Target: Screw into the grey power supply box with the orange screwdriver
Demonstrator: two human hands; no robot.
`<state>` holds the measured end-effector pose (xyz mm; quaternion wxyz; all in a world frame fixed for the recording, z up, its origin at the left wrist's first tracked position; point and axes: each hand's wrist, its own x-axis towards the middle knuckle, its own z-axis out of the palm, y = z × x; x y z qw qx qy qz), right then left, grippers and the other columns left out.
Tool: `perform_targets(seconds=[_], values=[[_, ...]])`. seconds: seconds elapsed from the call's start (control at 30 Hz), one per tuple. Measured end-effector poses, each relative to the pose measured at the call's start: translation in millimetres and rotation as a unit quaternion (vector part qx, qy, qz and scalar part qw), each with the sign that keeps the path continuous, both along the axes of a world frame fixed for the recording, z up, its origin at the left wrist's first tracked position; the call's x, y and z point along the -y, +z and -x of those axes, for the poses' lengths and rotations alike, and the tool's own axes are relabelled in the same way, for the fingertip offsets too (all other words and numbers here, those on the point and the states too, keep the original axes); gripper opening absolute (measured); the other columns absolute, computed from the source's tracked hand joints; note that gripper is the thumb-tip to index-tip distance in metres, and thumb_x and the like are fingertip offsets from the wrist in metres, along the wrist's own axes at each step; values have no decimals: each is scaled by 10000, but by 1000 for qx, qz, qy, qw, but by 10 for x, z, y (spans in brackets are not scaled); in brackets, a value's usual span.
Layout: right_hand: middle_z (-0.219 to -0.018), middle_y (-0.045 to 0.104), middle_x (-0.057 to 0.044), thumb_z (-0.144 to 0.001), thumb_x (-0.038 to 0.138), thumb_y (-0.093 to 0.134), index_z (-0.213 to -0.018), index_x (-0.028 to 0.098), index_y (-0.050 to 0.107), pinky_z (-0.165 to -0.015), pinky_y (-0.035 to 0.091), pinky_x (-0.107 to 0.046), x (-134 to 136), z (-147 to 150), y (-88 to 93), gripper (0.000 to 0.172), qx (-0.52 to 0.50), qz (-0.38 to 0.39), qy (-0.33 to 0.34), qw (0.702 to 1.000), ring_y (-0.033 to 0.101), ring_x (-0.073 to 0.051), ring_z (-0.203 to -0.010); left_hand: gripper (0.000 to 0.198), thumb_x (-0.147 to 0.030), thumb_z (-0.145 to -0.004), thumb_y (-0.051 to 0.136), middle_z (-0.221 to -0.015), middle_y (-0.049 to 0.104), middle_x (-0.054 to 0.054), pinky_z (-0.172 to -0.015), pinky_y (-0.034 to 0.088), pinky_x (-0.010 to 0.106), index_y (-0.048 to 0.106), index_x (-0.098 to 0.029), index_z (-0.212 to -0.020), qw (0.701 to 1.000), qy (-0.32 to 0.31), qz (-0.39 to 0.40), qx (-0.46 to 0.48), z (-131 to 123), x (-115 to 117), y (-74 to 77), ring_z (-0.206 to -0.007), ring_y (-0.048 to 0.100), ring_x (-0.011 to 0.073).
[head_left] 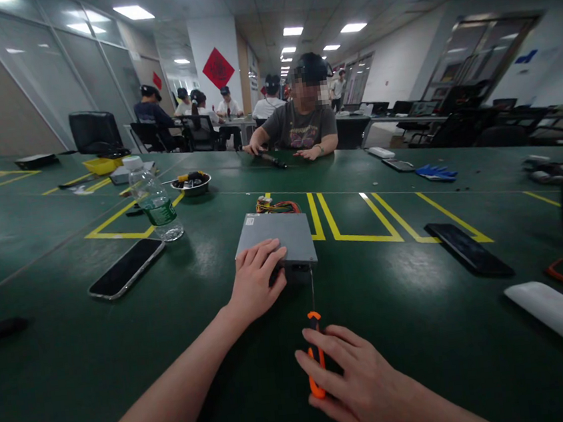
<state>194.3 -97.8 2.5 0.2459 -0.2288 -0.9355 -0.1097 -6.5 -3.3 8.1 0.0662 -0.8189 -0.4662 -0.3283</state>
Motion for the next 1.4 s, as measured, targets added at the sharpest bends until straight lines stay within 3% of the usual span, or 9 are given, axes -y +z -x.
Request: perform_targets(seconds=[0.13, 0.23, 0.33, 0.5, 0.63, 0.83, 1.07, 1.23, 1.4], values=[[-1000, 637, -176, -830, 422, 486, -1031, 133, 555, -657, 493, -336, -28, -37, -37, 359, -32, -40, 13, 999, 630, -207, -802, 327, -238, -815, 470, -1267, 512, 31, -948, 299, 395, 500, -250, -1140, 1000, 0, 1, -1, 1, -9, -5, -1185, 426, 212], [-959, 642, -193, -803, 345, 516, -912, 119, 545, -609, 482, -319, -45, -67, -87, 252, -71, -66, 28, 995, 624, -195, -747, 331, -241, -813, 472, -1264, 514, 34, -942, 306, 393, 499, -250, -1143, 1000, -1, 2, -2, -4, -13, -8, -1184, 427, 215], [-950, 652, -173, -793, 309, 520, -871, 128, 544, -656, 498, -321, -36, -58, -113, 199, -76, -54, 15, 996, 625, -182, -739, 321, -246, -815, 469, -1263, 515, 34, -944, 303, 393, 504, -250, -1134, 1000, -2, 0, -3, -5, -11, -10, -1183, 429, 216], [-1036, 629, -169, -833, 416, 470, -1044, 141, 558, -759, 505, -309, 4, -12, -55, 357, -22, -20, -7, 1000, 623, -200, -887, 322, -244, -807, 477, -1256, 522, 34, -950, 299, 398, 508, -250, -1127, 1000, 1, -5, -3, -3, -9, -10, -1177, 434, 217], [-1002, 639, -162, -835, 410, 474, -1047, 150, 571, -759, 507, -320, -5, 6, -17, 350, -16, -25, -8, 1000, 628, -202, -876, 319, -253, -816, 467, -1263, 516, 30, -951, 296, 390, 504, -248, -1133, 1000, 0, -3, -2, -5, -12, -12, -1189, 423, 212], [-947, 652, -175, -791, 391, 536, -915, 111, 564, -715, 513, -315, -48, -8, -115, 308, -69, -58, 19, 996, 636, -190, -801, 308, -262, -821, 464, -1261, 518, 30, -950, 295, 389, 509, -250, -1125, 1000, 0, -5, -1, -7, -10, -16, -1186, 427, 214], [-1056, 621, -159, -815, 450, 517, -1091, 160, 551, -763, 491, -313, -11, -21, -85, 402, -1, -8, -5, 1000, 622, -187, -871, 294, -274, -832, 465, -1256, 521, 37, -947, 294, 397, 506, -247, -1122, 1000, 5, -12, 0, -13, -12, -19, -1180, 432, 214], [-954, 655, -160, -791, 405, 588, -925, 129, 595, -638, 491, -283, -28, 10, -44, 307, -54, -71, 16, 996, 619, -152, -699, 279, -265, -840, 459, -1246, 529, 34, -938, 300, 393, 510, -251, -1115, 1000, 6, -14, -1, -15, -22, -31, -1177, 436, 208], [-948, 651, -174, -797, 461, 555, -863, 108, 558, -696, 509, -290, -37, -11, -143, 359, -89, -54, 19, 994, 623, -165, -748, 274, -261, -841, 460, -1242, 533, 35, -939, 299, 392, 513, -250, -1110, 1000, 6, -15, 3, -24, -17, -22, -1174, 440, 208]])
